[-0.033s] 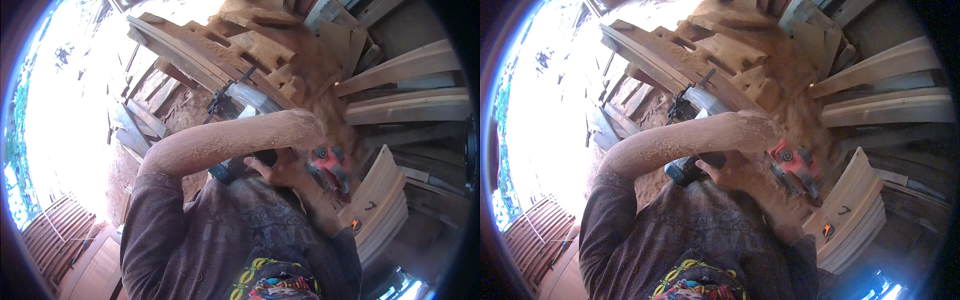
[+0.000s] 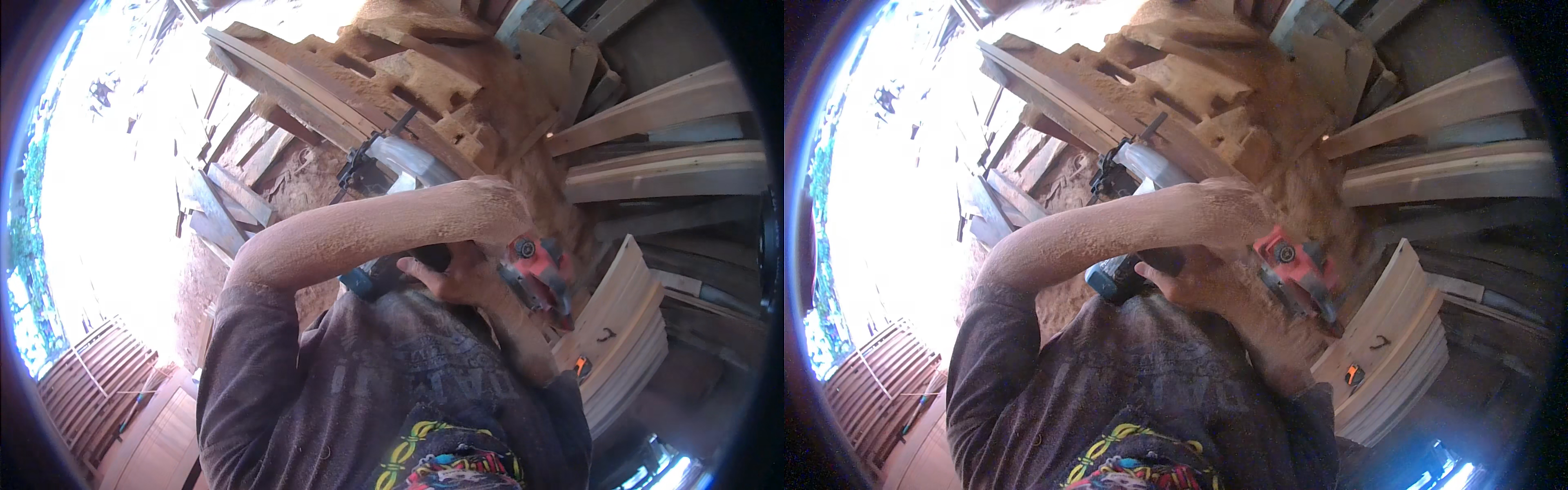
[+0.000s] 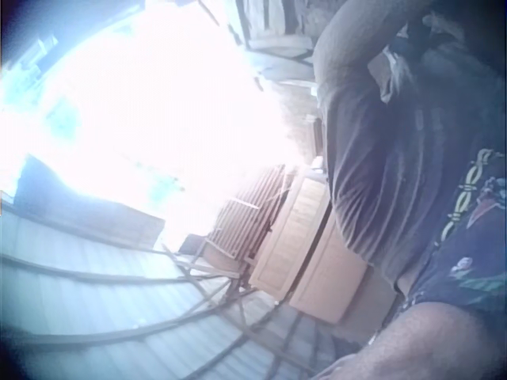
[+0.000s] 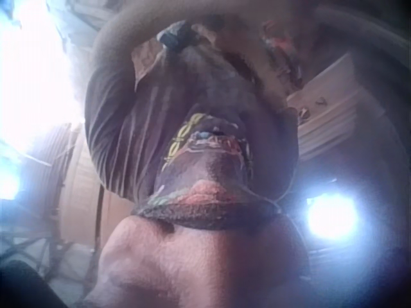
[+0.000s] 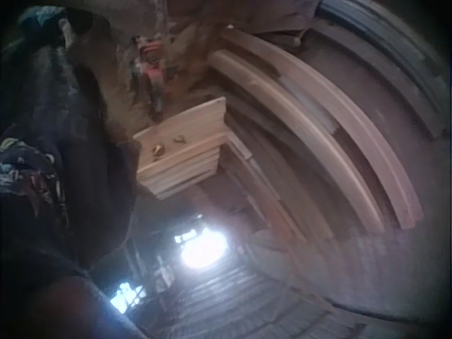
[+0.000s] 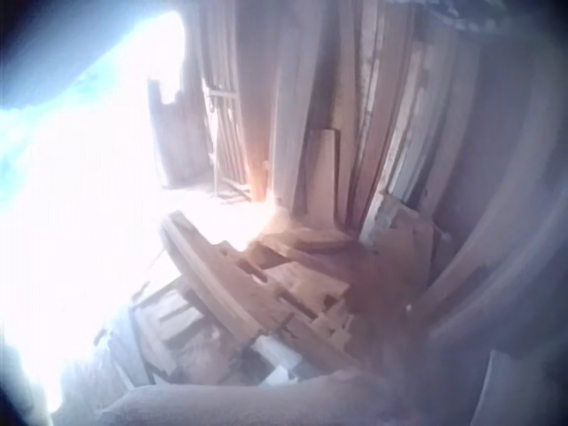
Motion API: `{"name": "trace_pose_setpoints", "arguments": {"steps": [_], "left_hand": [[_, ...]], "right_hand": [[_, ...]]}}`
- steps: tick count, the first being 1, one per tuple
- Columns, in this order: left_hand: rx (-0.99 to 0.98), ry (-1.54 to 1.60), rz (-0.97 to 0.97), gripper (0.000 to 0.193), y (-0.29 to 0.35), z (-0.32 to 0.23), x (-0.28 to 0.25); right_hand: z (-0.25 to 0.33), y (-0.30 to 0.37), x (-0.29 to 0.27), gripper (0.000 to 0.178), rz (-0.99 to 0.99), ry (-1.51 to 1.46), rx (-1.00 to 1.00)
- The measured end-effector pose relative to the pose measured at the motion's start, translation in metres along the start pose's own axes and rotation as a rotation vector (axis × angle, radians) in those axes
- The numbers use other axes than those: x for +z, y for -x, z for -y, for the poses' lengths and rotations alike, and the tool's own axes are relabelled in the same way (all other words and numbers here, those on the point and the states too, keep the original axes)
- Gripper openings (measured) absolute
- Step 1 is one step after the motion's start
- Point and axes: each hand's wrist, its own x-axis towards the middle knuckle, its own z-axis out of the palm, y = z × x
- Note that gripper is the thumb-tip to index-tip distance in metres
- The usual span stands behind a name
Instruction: The person uses a circular saw to cut a wooden plank, then picks up another plank and smooths its surface with an electric sander. The person handles the planks and tools directly, moving between cutting and sanding operations.
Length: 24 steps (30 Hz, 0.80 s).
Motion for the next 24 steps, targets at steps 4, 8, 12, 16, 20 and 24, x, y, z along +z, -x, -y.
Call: {"name": "trace_pose_setpoints", "arguments": {"steps": [4, 8, 12, 16, 20, 24], "left_hand": [[-0.022, -0.043, -0.017, 0.043, -0.003, 0.004, -0.003], [-0.057, -0.102, 0.057, 0.032, -0.005, -0.003, -0.008], [-0.014, -0.114, -0.176, 0.029, -0.01, 0.007, 0.001], [-0.21, 0.16, -0.476, 0.043, 0.056, 0.018, -0.03], [-0.429, 0.725, -0.744, 0.055, 0.1, 0.048, -0.021], [-0.508, 0.788, -0.999, 0.072, 0.106, 0.073, 0.006]], "right_hand": [[0.001, -0.009, -0.002, 0.053, 0.116, -0.015, 0.112], [-0.002, -0.007, 0.003, 0.054, 0.104, 0.073, 0.017], [0.0, -0.007, 0.001, 0.053, 0.105, 0.042, 0.067], [0.0, -0.016, -0.005, 0.043, 0.23, -0.099, 0.131], [-0.001, -0.016, 0.004, 0.034, 0.137, -0.152, 0.064], [-0.006, -0.018, 0.01, 0.035, 0.066, -0.196, -0.024]]}}
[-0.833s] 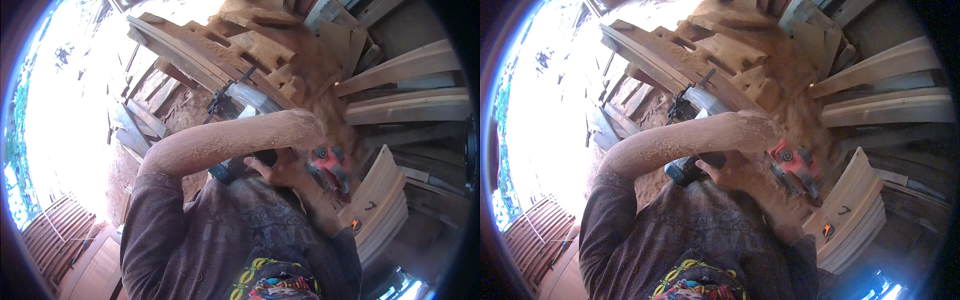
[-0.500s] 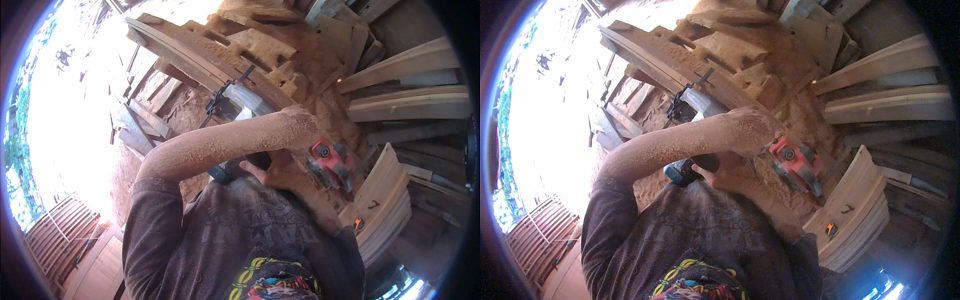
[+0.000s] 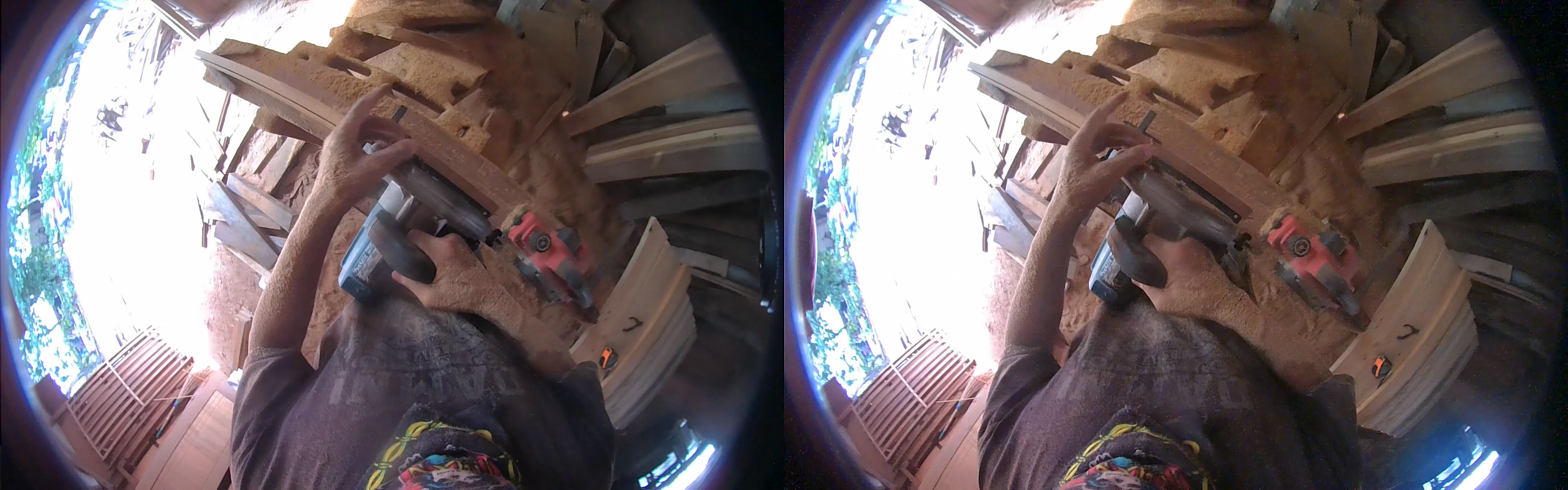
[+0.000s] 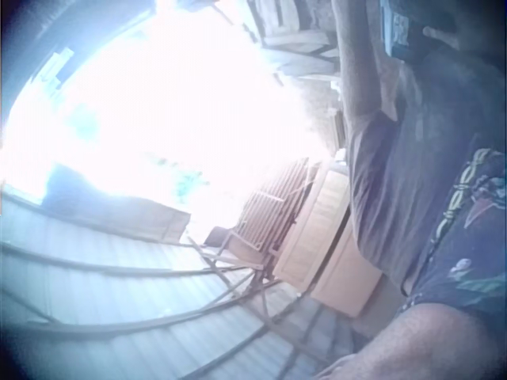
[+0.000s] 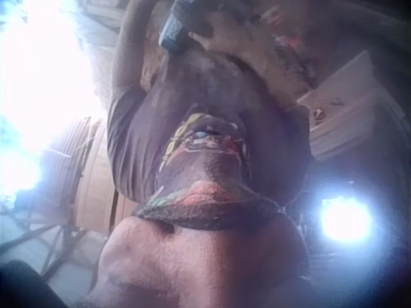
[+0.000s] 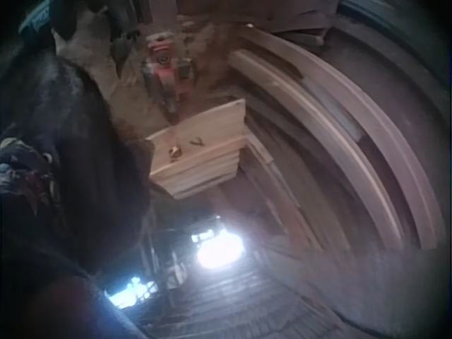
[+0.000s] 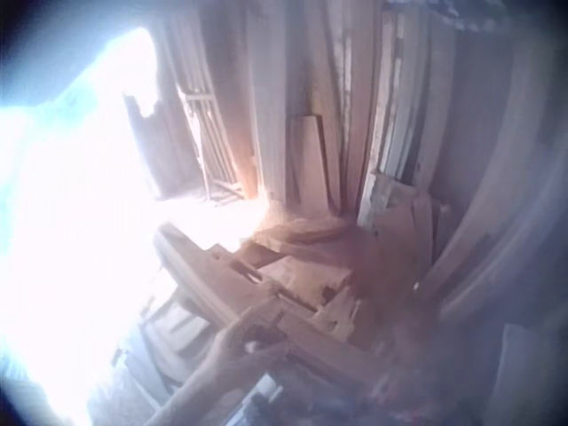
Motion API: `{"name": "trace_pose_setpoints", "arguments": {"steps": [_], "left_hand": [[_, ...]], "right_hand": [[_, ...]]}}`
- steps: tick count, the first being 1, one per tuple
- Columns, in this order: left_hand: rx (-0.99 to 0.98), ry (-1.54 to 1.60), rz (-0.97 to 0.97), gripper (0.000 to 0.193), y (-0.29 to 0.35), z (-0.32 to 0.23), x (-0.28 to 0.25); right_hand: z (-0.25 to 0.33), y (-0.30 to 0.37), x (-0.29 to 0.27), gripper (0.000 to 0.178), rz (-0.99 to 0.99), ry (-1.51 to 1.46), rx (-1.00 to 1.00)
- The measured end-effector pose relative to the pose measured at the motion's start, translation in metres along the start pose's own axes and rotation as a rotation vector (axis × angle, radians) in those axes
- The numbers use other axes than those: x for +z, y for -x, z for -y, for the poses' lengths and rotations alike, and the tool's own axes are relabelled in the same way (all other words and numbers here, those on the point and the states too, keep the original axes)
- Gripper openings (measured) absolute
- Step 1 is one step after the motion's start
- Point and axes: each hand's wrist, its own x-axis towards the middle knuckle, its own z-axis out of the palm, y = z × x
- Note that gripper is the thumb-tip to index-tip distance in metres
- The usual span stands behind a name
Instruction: The person uses a circular saw to cut a wooden plank, then picks up another plank and smooths its surface with an electric sander. The person handles the planks and tools directly, moving between cutting and sanding operations.
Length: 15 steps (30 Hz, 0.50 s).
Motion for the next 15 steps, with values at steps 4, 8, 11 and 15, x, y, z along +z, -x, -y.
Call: {"name": "trace_pose_setpoints", "arguments": {"steps": [4, 8, 11, 15], "left_hand": [[-0.299, -0.166, -0.255, 0.106, -0.003, 0.011, -0.009], [-0.401, -0.247, -0.408, 0.111, -0.006, 0.053, -0.019], [-0.445, 0.104, -0.338, 0.109, 0.0, 0.028, -0.006], [-0.464, 0.159, -0.227, 0.103, -0.003, 0.033, -0.016]], "right_hand": [[-0.006, 0.001, 0.006, 0.032, -0.002, 0.014, -0.004], [-0.009, -0.001, 0.013, 0.038, 0.002, 0.072, -0.018], [-0.004, -0.001, 0.009, 0.041, 0.001, 0.053, 0.018], [0.0, -0.004, 0.007, 0.043, 0.041, 0.01, 0.037]]}}
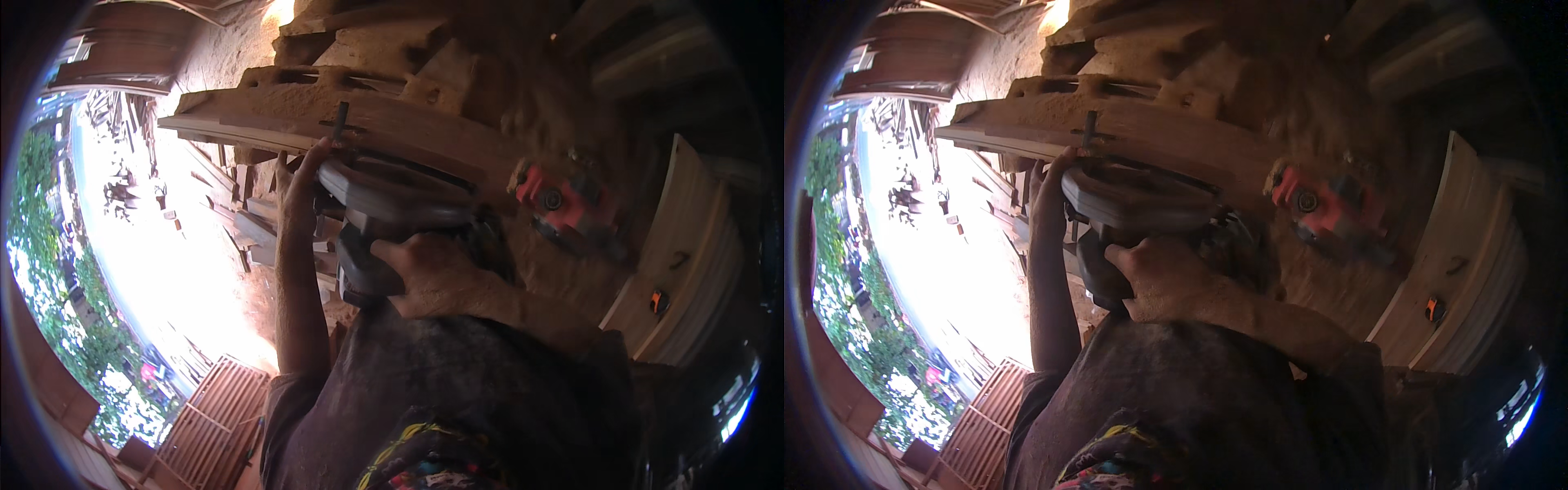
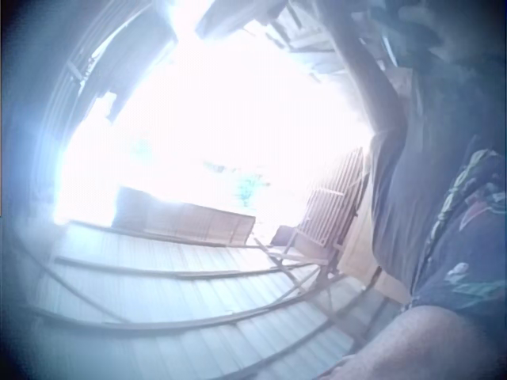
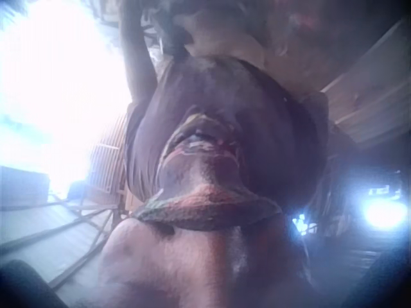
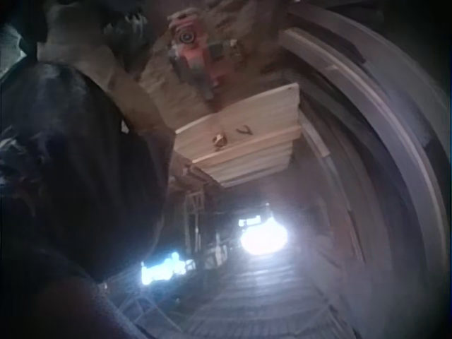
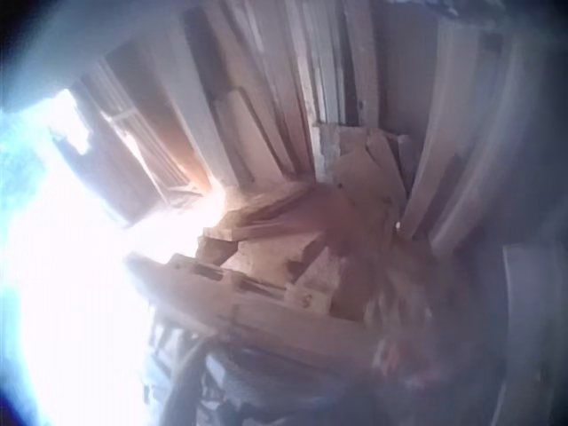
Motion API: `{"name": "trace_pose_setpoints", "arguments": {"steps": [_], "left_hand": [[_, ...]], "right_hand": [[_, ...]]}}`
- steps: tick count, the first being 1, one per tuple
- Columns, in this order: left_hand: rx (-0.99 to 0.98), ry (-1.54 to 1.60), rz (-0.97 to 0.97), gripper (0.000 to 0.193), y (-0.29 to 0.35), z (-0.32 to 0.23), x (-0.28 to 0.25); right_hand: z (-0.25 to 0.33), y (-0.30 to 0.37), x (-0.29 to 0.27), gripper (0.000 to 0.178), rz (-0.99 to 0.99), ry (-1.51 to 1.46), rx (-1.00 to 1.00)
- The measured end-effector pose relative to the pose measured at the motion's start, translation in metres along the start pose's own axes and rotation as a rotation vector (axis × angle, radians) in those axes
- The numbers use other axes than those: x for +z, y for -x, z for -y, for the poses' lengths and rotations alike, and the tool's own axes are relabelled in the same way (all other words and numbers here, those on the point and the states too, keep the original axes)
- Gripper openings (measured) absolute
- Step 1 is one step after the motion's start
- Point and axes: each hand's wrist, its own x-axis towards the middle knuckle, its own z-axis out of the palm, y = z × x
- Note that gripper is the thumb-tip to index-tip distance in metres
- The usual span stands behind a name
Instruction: The person uses a circular saw to cut a wooden plank, then picks up another plank and smooths its surface with an electric sander. The person handles the planks and tools directly, moving between cutting and sanding operations.
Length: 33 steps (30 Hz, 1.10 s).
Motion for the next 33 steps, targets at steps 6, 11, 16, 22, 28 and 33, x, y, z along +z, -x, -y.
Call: {"name": "trace_pose_setpoints", "arguments": {"steps": [6, 11, 16, 22, 28, 33], "left_hand": [[0.028, -0.002, 0.062, 0.056, -0.011, 0.006, -0.009], [0.032, 0.018, 0.104, 0.06, -0.01, -0.001, -0.012], [0.028, 0.031, 0.102, 0.056, -0.02, 0.003, -0.019], [0.011, 0.005, 0.081, 0.037, -0.02, 0.001, -0.02], [0.015, 0.032, 0.091, 0.055, -0.033, 0.005, -0.034], [0.019, -0.007, 0.057, 0.059, -0.041, 0.007, -0.041]], "right_hand": [[0.001, -0.005, 0.004, 0.047, -0.015, -0.006, -0.01], [0.012, -0.01, -0.008, 0.045, 0.057, -0.002, 0.048], [0.011, -0.015, -0.005, 0.046, 0.082, -0.017, 0.039], [0.006, -0.024, 0.003, 0.046, 0.107, -0.063, 0.029], [0.01, -0.031, 0.004, 0.047, 0.069, -0.055, 0.023], [0.016, -0.038, -0.001, 0.044, 0.105, -0.08, 0.042]]}}
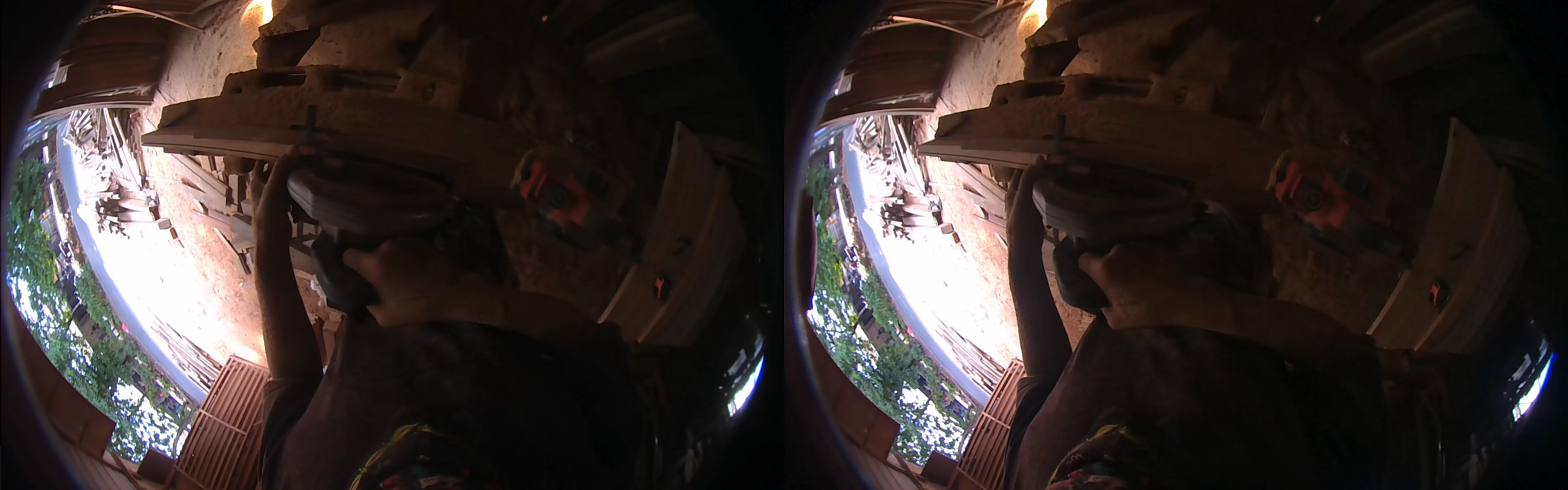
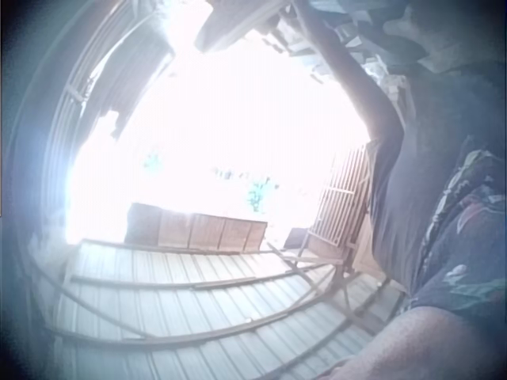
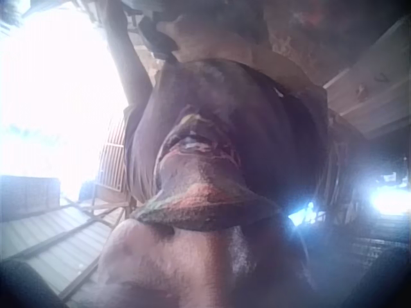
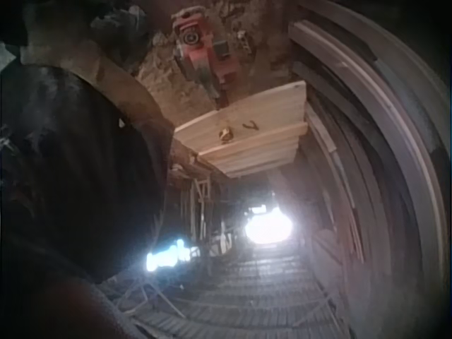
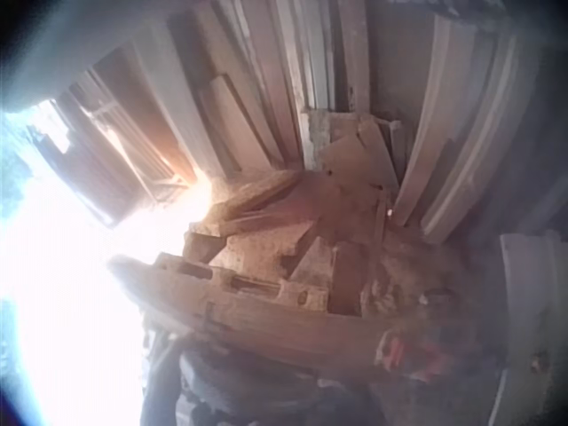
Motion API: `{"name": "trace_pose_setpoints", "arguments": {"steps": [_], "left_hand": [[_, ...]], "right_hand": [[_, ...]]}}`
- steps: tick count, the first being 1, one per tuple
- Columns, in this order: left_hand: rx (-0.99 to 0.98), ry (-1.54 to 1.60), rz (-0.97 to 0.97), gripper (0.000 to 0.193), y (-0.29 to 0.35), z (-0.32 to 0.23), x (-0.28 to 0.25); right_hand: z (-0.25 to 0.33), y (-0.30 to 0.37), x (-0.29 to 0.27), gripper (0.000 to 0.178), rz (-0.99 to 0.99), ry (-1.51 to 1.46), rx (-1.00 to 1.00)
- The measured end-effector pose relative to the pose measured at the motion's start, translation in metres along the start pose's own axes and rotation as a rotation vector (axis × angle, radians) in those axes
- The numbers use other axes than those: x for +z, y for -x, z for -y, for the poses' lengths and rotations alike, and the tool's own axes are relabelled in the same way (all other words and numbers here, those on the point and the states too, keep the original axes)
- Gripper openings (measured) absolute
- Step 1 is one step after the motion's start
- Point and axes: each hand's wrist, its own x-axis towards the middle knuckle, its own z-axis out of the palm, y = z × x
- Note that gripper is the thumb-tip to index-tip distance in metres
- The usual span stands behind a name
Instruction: The person uses a circular saw to cut a wooden plank, then picks up another plank and smooths its surface with an electric sander. The person handles the planks and tools directly, moving between cutting and sanding operations.
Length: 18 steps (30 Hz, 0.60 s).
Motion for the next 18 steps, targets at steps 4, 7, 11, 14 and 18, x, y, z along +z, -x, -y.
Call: {"name": "trace_pose_setpoints", "arguments": {"steps": [4, 7, 11, 14, 18], "left_hand": [[-0.023, -0.056, -0.016, 0.06, -0.005, -0.003, -0.006], [-0.02, -0.031, 0.029, 0.058, -0.011, 0.0, -0.013], [-0.035, -0.015, 0.007, 0.047, -0.015, 0.0, -0.02], [-0.037, 0.011, 0.014, 0.032, -0.017, -0.005, -0.02], [-0.031, 0.024, 0.022, 0.031, -0.02, -0.009, -0.025]], "right_hand": [[0.004, -0.006, -0.001, 0.041, 0.01, -0.009, 0.021], [0.002, -0.012, 0.001, 0.041, 0.016, -0.022, 0.006], [0.007, -0.02, -0.001, 0.042, 0.042, -0.034, 0.015], [0.007, -0.026, 0.001, 0.042, 0.029, -0.043, 0.004], [0.01, -0.033, 0.002, 0.042, 0.01, -0.024, -0.022]]}}
